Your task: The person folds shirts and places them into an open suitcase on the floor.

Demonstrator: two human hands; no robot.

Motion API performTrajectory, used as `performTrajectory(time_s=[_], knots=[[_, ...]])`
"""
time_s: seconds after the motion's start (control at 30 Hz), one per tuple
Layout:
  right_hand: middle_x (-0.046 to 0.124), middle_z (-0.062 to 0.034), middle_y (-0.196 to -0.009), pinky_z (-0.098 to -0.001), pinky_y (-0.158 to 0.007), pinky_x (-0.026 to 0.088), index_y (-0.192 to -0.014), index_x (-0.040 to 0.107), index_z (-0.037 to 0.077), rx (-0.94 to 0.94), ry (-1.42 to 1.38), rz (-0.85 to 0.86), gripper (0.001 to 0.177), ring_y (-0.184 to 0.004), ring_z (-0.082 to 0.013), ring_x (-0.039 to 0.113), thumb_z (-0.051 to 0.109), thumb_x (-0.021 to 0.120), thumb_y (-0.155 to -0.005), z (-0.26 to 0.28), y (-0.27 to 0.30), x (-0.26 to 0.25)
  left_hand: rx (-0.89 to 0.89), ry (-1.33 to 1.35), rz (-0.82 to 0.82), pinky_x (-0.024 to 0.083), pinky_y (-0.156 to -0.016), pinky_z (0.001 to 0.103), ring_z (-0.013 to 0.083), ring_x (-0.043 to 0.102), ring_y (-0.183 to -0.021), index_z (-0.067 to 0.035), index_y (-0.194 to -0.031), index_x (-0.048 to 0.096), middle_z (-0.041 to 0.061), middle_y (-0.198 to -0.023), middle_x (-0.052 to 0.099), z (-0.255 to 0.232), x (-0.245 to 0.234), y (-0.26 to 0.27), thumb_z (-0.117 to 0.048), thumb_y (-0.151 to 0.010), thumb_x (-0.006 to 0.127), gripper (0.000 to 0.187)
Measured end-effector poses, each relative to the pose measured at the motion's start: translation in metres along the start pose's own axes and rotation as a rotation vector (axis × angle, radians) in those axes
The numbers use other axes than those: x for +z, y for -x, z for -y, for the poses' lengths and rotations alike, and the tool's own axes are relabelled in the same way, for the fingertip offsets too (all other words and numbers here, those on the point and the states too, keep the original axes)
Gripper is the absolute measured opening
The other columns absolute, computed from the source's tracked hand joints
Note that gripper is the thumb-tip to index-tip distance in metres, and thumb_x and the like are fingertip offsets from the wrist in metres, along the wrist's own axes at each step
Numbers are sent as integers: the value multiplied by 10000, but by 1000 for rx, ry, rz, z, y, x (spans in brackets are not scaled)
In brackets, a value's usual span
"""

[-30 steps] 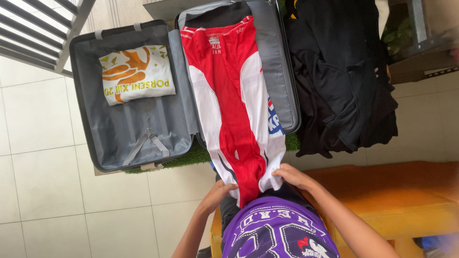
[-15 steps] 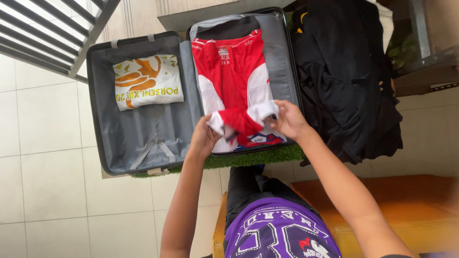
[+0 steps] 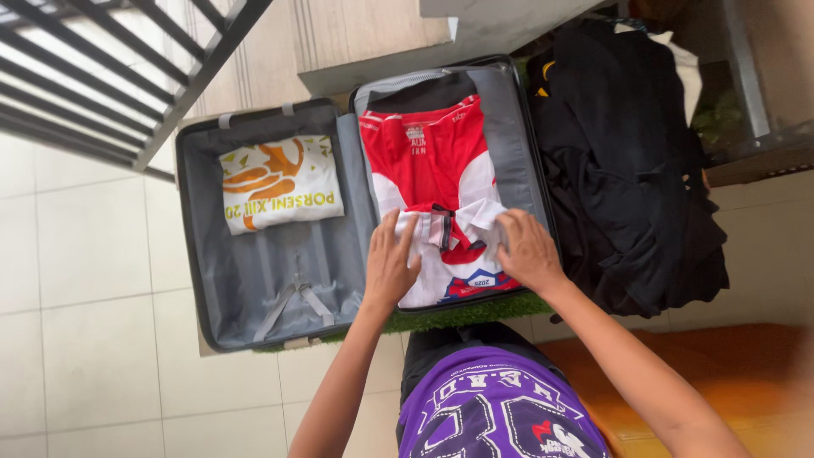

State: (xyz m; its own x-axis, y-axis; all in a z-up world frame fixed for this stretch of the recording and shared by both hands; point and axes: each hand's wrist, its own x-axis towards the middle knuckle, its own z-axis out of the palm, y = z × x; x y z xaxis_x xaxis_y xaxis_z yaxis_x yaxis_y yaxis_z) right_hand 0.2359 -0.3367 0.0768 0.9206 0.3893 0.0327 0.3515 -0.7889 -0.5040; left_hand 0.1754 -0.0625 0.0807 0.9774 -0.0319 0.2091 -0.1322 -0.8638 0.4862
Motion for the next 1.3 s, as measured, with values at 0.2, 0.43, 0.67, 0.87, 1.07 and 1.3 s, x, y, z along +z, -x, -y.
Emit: performTrajectory(time_s=[0.2,0.43,0.67,0.87,1.07,1.3], knots=[[657,-174,-1269,-466,-1065,435,-1217,669,71,-409,116,-112,463,-1254,-352,580,88,700,-755,15,-29,6,244,-103,72,289,-1201,536,400,380,-1453,-136,-1270,630,235,-1500,451,17,15,-41,-164,-761,773,530],[750,-140,-967,-437,-865,513,-1052,759,31,-69,-218,93,205,-966,-347,673,153,663,-918,-2,-63,15,-20,275,141,478,-945,478,372,640,-1066,-68,-1086,671,155,-1096,695,41,9,-56,-216,-977,640,187],[705,-142,-858,-335,-730,511,-1030,697,-1,200,-586,42,205,-797,-269,701,191,625,-1031,-50,-128,41,-566,514,155,536,-801,471,408,718,-869,-25,-1077,694,213,-849,698,90,36,-84,-450,-1033,528,459],[729,-144,-1101,-358,-873,534,-1302,634,54,200,-427,143,547,-1022,-263,713,112,667,-759,-25,-136,11,-298,327,-14,511,-785,483,397,645,-1029,-32,-1247,605,192,-1191,651,64,8,-88,-466,-808,739,632],[407,-245,-1519,-548,-1131,305,-1391,615,-16,-420,82,58,802,-1414,-407,360,139,749,-615,12,-119,-20,-162,123,15,497,-858,437,343,643,-1015,-92,-1164,687,137,-1064,649,61,4,-99,-348,-786,789,469],[690,-89,-1271,-456,-1116,425,-989,748,59,-270,-156,94,210,-1311,-303,585,158,731,-806,-14,-155,7,-594,569,70,558,-818,397,279,728,-860,-44,-1040,672,129,-907,742,68,13,-108,-323,-950,672,293]])
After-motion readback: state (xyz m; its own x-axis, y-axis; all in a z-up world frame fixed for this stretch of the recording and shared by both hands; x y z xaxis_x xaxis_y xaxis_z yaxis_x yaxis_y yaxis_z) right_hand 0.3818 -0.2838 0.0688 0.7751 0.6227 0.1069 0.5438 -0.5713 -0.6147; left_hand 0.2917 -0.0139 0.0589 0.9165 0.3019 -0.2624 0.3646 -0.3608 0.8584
